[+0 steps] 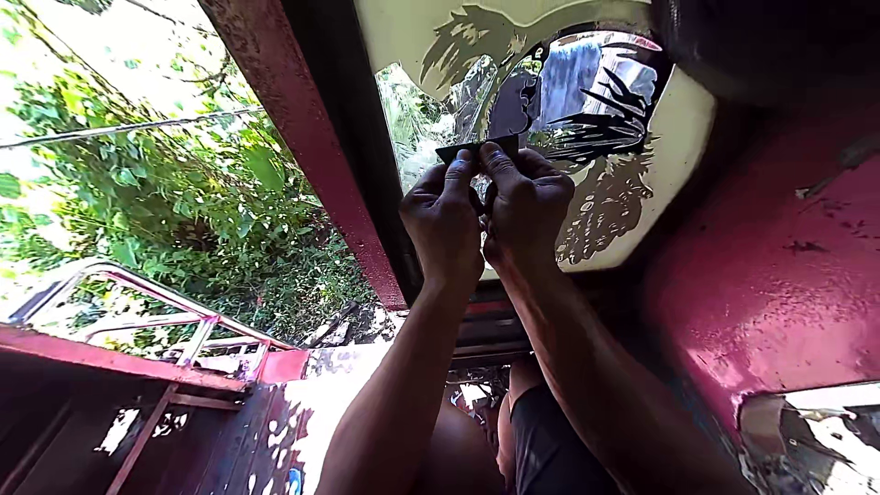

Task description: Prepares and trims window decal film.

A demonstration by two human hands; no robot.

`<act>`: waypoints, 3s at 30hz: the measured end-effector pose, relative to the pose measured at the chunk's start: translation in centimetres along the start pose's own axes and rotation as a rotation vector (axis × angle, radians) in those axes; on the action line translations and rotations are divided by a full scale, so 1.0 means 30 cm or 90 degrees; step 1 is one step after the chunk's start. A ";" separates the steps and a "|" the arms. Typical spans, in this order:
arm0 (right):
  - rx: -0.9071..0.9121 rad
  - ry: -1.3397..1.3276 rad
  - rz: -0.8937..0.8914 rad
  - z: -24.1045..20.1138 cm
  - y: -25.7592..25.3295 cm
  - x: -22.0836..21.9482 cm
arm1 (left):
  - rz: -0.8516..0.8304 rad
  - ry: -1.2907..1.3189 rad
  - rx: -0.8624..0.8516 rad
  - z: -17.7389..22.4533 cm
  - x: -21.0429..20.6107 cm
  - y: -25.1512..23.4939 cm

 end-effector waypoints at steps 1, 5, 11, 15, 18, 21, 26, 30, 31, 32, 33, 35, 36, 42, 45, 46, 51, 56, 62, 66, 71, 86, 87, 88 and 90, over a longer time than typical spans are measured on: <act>0.008 0.007 0.003 -0.004 -0.001 -0.001 | -0.001 -0.010 0.003 0.001 0.000 -0.001; 0.031 0.017 0.015 -0.014 -0.006 -0.004 | 0.007 0.001 0.002 0.003 -0.005 -0.005; 0.036 0.017 -0.009 -0.059 -0.018 -0.031 | 0.022 0.021 -0.034 0.049 -0.023 -0.012; -0.011 0.001 -0.057 -0.034 -0.011 -0.024 | 0.000 0.003 -0.004 0.026 -0.020 -0.012; -0.032 0.002 -0.078 -0.029 -0.013 -0.025 | -0.016 0.005 -0.011 0.018 -0.013 -0.012; -0.059 0.030 -0.102 -0.012 -0.007 -0.001 | -0.030 -0.006 -0.015 -0.001 0.005 -0.007; -0.097 0.070 -0.107 -0.005 -0.011 0.024 | -0.044 -0.033 -0.025 -0.006 0.016 -0.008; -0.076 0.074 -0.102 -0.022 -0.012 0.010 | -0.038 -0.039 -0.040 0.009 0.010 -0.010; -0.072 0.070 -0.098 -0.024 -0.013 0.007 | -0.035 -0.049 -0.040 0.011 0.010 -0.011; -0.069 0.068 -0.093 -0.025 -0.013 0.004 | -0.029 -0.054 -0.037 0.014 0.010 -0.012; -0.069 0.063 -0.082 -0.025 -0.014 0.004 | -0.023 -0.054 -0.034 0.015 0.009 -0.012; -0.067 0.058 -0.072 -0.026 -0.016 0.000 | -0.006 -0.048 -0.036 0.021 0.005 -0.012; -0.066 0.054 -0.066 -0.027 -0.017 -0.002 | 0.002 -0.044 -0.038 0.025 0.002 -0.012; -0.065 0.026 -0.072 -0.029 -0.011 -0.016 | 0.008 -0.029 -0.056 0.035 -0.007 -0.016; -0.052 0.020 -0.060 -0.025 -0.010 -0.016 | 0.007 -0.034 -0.061 0.034 -0.006 -0.019; -0.050 0.020 -0.055 -0.025 -0.011 -0.016 | 0.007 -0.035 -0.064 0.035 -0.007 -0.021; -0.052 0.049 -0.031 -0.031 -0.009 -0.015 | 0.016 -0.045 -0.072 0.038 -0.009 -0.023; -0.054 0.046 -0.015 -0.035 -0.011 -0.016 | 0.025 -0.069 -0.080 0.042 -0.011 -0.027; -0.053 0.031 -0.013 -0.038 -0.009 -0.022 | 0.034 -0.088 -0.093 0.049 -0.009 -0.032; -0.057 0.027 0.001 -0.040 -0.013 -0.023 | 0.037 -0.093 -0.106 0.054 -0.014 -0.037; -0.040 0.024 0.006 -0.061 -0.022 -0.031 | 0.031 -0.080 -0.111 0.073 -0.029 -0.045; -0.044 0.023 0.016 -0.095 -0.036 -0.041 | 0.030 -0.113 -0.147 0.118 -0.059 -0.068; -0.046 0.025 0.016 -0.095 -0.038 -0.042 | 0.031 -0.113 -0.148 0.120 -0.060 -0.068; -0.049 0.025 0.014 -0.096 -0.038 -0.044 | 0.032 -0.116 -0.152 0.124 -0.060 -0.068; -0.053 0.022 0.013 -0.098 -0.037 -0.048 | 0.029 -0.126 -0.168 0.131 -0.063 -0.069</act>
Point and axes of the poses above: each hand's wrist, its own y-axis away from the middle knuckle, its own x-axis out of the back of the hand, z = x × y, the point moved 8 cm from there along -y, towards the middle knuckle, and after that the axes turned 1 degree about z, right-handed, at the moved point
